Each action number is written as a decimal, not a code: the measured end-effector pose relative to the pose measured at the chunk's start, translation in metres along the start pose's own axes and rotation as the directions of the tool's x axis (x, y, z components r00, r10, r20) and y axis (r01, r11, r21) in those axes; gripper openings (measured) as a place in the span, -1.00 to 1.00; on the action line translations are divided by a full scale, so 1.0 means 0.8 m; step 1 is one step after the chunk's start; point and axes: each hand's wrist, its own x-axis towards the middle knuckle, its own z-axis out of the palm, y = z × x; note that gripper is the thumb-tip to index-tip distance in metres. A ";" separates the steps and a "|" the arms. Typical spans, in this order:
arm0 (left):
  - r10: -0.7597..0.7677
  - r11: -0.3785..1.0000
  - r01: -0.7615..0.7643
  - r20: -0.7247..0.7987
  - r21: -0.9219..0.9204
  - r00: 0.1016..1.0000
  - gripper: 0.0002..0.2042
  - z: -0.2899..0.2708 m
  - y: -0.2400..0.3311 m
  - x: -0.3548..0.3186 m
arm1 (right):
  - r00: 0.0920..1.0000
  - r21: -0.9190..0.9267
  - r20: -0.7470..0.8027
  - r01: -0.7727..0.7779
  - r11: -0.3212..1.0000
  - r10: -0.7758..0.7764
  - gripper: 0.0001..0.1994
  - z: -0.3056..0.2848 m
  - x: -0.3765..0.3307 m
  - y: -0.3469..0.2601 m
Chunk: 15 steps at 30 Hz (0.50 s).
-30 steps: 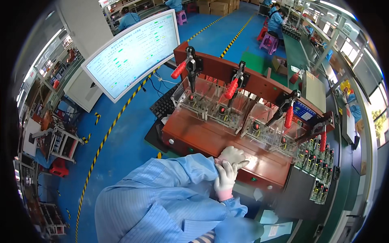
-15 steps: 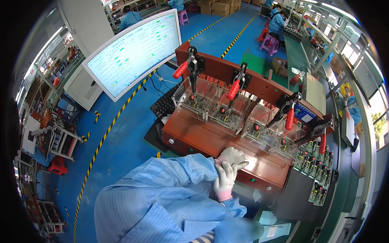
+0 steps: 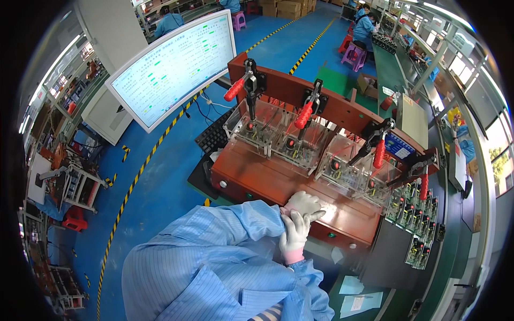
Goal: The person removes tested circuit boards from a testing machine fixture, places them on a tray, loads new circuit boards into the fixture, and presses buttons on the machine to start the test.
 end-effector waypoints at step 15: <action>0.002 1.000 -0.002 0.007 0.010 1.000 -0.64 -0.002 0.000 -0.001 | 1.000 -0.010 -0.010 -0.003 1.000 0.003 -0.51 0.003 0.000 0.001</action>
